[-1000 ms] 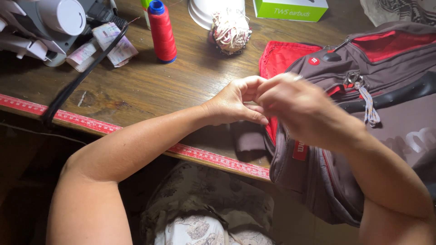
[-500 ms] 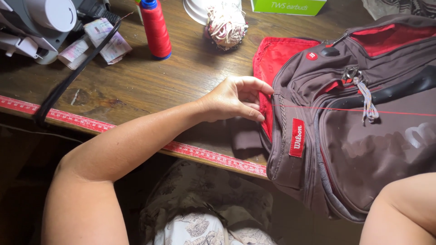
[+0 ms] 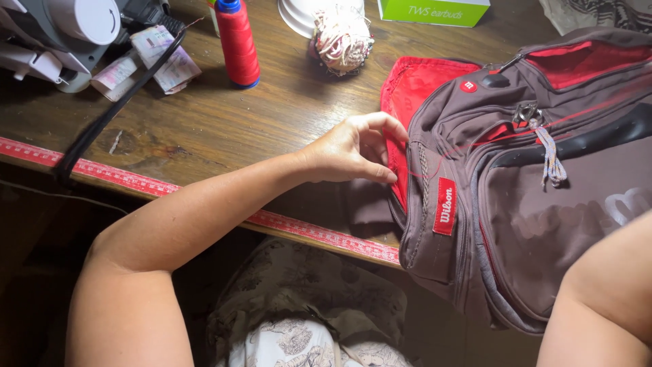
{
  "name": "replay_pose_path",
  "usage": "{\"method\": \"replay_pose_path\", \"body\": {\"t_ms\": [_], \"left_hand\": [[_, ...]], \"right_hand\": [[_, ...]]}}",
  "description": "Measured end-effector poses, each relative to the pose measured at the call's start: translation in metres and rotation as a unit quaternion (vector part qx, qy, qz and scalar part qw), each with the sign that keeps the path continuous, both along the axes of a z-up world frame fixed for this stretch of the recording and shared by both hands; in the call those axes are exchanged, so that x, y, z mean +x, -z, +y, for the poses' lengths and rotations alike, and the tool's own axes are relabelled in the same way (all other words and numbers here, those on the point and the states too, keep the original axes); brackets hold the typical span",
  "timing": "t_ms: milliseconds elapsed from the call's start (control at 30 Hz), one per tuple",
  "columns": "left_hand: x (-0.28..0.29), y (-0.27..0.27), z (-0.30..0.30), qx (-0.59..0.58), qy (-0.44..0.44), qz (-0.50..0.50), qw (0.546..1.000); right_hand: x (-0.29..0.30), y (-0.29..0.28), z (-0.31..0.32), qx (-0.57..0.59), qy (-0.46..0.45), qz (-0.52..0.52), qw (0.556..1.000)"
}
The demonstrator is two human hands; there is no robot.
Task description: The person is sewing a red fabric lining into a brown backpack by hand using a needle and red thread. They pull the thread through the material and adjust the backpack's position on the wooden desk to continue the stitch along the edge.
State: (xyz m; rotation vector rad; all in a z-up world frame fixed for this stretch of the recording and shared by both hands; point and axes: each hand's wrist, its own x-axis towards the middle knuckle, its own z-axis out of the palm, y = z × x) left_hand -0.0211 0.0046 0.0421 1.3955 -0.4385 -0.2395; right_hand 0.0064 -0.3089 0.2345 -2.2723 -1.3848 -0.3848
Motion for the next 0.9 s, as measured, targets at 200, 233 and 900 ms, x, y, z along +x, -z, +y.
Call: {"method": "replay_pose_path", "body": {"t_ms": [200, 233, 900], "left_hand": [[0.009, 0.014, 0.0, -0.062, 0.057, -0.016, 0.996], [0.008, 0.011, 0.001, -0.059, 0.054, -0.01, 0.997], [0.014, 0.023, -0.001, -0.084, 0.031, 0.046, 0.995]], "right_hand": [[0.013, 0.048, 0.09, -0.099, -0.117, 0.032, 0.988], [0.019, 0.061, 0.093, -0.133, -0.121, 0.048, 0.982], [0.058, 0.102, 0.095, -0.123, -0.113, 0.19, 0.968]]}}
